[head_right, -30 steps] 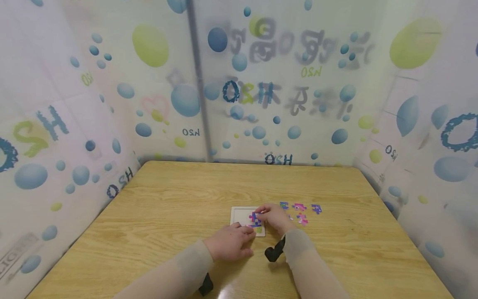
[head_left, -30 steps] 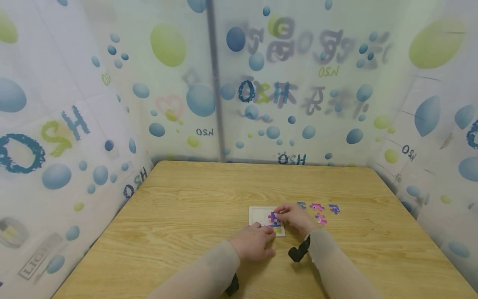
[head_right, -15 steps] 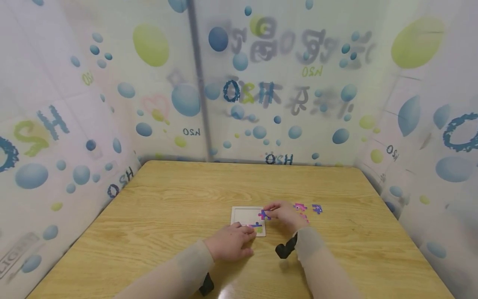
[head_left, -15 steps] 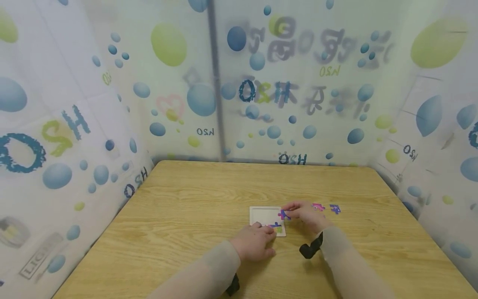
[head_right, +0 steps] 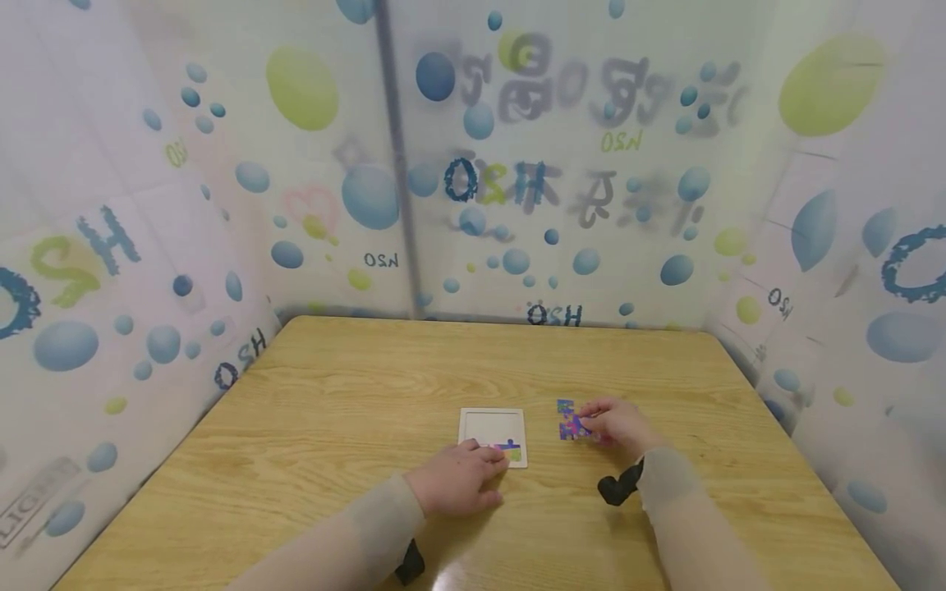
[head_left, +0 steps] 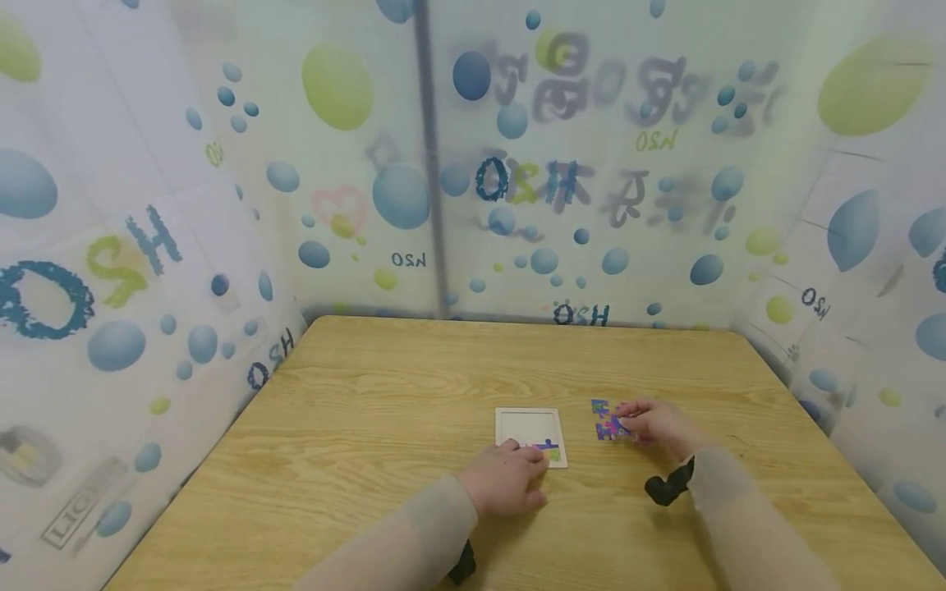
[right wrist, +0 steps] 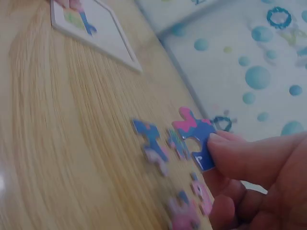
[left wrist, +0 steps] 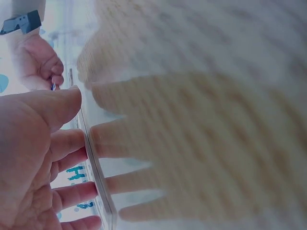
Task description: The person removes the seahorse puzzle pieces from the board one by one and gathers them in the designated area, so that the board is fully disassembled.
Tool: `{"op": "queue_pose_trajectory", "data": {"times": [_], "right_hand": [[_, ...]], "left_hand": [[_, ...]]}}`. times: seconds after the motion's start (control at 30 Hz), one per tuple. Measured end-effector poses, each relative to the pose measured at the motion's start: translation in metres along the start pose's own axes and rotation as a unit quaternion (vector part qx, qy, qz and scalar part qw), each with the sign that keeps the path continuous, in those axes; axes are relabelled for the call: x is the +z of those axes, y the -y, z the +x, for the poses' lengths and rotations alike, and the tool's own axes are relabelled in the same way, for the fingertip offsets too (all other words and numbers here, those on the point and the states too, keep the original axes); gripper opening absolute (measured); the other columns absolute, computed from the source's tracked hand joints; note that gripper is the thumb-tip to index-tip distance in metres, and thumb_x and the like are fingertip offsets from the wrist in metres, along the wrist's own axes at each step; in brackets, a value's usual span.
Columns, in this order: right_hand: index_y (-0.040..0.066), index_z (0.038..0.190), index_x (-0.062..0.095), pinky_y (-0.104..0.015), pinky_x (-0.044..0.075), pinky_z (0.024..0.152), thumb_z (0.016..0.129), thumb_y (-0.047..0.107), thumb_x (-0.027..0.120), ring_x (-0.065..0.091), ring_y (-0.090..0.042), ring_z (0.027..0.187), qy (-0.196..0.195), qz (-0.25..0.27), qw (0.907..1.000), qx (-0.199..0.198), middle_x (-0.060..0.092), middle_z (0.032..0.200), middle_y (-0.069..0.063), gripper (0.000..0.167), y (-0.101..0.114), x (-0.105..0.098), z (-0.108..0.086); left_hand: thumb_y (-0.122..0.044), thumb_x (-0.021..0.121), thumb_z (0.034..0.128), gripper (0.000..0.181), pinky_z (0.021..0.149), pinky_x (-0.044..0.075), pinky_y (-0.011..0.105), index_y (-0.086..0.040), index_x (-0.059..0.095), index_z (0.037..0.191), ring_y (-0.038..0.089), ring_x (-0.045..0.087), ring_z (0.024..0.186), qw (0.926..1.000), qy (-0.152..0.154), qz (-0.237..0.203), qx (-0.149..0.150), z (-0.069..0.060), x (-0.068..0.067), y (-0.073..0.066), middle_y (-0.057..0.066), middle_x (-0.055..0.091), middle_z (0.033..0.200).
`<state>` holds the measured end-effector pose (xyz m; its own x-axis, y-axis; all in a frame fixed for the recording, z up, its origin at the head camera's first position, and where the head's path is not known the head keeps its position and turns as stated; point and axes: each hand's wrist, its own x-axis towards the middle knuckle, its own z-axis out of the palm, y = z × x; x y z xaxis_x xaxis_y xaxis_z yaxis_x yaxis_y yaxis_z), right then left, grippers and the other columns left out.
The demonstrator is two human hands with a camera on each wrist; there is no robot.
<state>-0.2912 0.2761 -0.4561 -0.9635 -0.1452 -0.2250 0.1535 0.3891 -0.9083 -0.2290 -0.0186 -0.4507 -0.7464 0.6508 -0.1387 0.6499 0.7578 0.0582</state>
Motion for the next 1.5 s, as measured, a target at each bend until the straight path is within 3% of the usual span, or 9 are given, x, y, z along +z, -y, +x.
{"op": "queue_pose_trajectory", "data": {"times": [0.2,0.43,0.6,0.83,1.03,1.27,1.5], "right_hand": [[-0.004,0.103,0.065,-0.030,0.044,0.073,0.090,0.007,0.063,0.052,-0.017,0.082,-0.001,-0.026,0.9996,-0.003,0.061,0.093,0.000,0.017,-0.011,-0.027,-0.006],[-0.005,0.108,0.065,-0.035,0.039,0.081,0.090,0.010,0.064,0.049,-0.019,0.090,0.001,-0.069,0.9976,0.005,0.058,0.111,-0.011,0.024,-0.018,-0.053,-0.014],[-0.004,0.103,0.066,-0.036,0.038,0.082,0.091,0.011,0.064,0.049,-0.019,0.090,0.006,-0.079,0.9968,0.016,0.059,0.097,-0.003,0.020,-0.024,-0.065,-0.015],[-0.007,0.099,0.066,-0.032,0.039,0.073,0.090,0.004,0.063,0.049,-0.020,0.081,-0.003,-0.079,0.9963,0.032,0.060,0.086,-0.002,0.015,-0.027,-0.068,-0.014],[-0.003,0.099,0.067,-0.038,0.037,0.078,0.091,0.010,0.065,0.047,-0.026,0.089,-0.018,-0.138,0.9890,0.050,0.058,0.093,-0.008,0.016,-0.028,-0.068,-0.011],[-0.001,0.102,0.064,-0.047,0.037,0.085,0.091,0.017,0.066,0.046,-0.031,0.095,-0.029,-0.168,0.9835,0.060,0.057,0.101,-0.014,0.021,-0.028,-0.068,-0.012],[-0.001,0.105,0.061,-0.043,0.037,0.082,0.092,0.023,0.066,0.046,-0.030,0.095,-0.039,-0.171,0.9830,0.054,0.056,0.100,-0.013,0.027,-0.027,-0.066,-0.013]], "left_hand": [[-0.054,0.053,0.0931,0.057,0.104,0.041,0.037,-0.025,0.049,0.142,0.016,0.043,0.130,1.0000,0.001,0.004,0.000,0.000,-0.001,0.000,-0.011,0.044,0.146],[-0.053,0.053,0.0936,0.057,0.103,0.042,0.036,-0.024,0.049,0.143,0.016,0.043,0.130,0.9999,-0.001,0.012,0.004,0.001,0.000,0.000,-0.011,0.044,0.146],[-0.054,0.052,0.0936,0.057,0.103,0.042,0.037,-0.025,0.048,0.143,0.016,0.043,0.130,0.9999,0.002,0.011,0.001,0.001,0.000,0.000,-0.011,0.044,0.146],[-0.053,0.053,0.0935,0.057,0.103,0.042,0.037,-0.025,0.048,0.143,0.016,0.042,0.130,1.0000,0.002,0.006,0.001,0.000,0.000,0.000,-0.011,0.043,0.146],[-0.052,0.052,0.0945,0.057,0.105,0.041,0.039,-0.023,0.048,0.143,0.017,0.041,0.131,1.0000,0.001,0.004,0.002,0.001,0.001,0.000,-0.010,0.043,0.147],[-0.052,0.054,0.0934,0.057,0.103,0.042,0.037,-0.024,0.049,0.142,0.016,0.042,0.130,0.9999,0.000,0.013,0.001,-0.001,-0.002,-0.001,-0.012,0.044,0.145],[-0.052,0.054,0.0931,0.056,0.103,0.042,0.038,-0.024,0.049,0.142,0.016,0.042,0.130,0.9999,0.000,0.013,-0.001,-0.002,-0.002,-0.001,-0.012,0.044,0.145]]}}
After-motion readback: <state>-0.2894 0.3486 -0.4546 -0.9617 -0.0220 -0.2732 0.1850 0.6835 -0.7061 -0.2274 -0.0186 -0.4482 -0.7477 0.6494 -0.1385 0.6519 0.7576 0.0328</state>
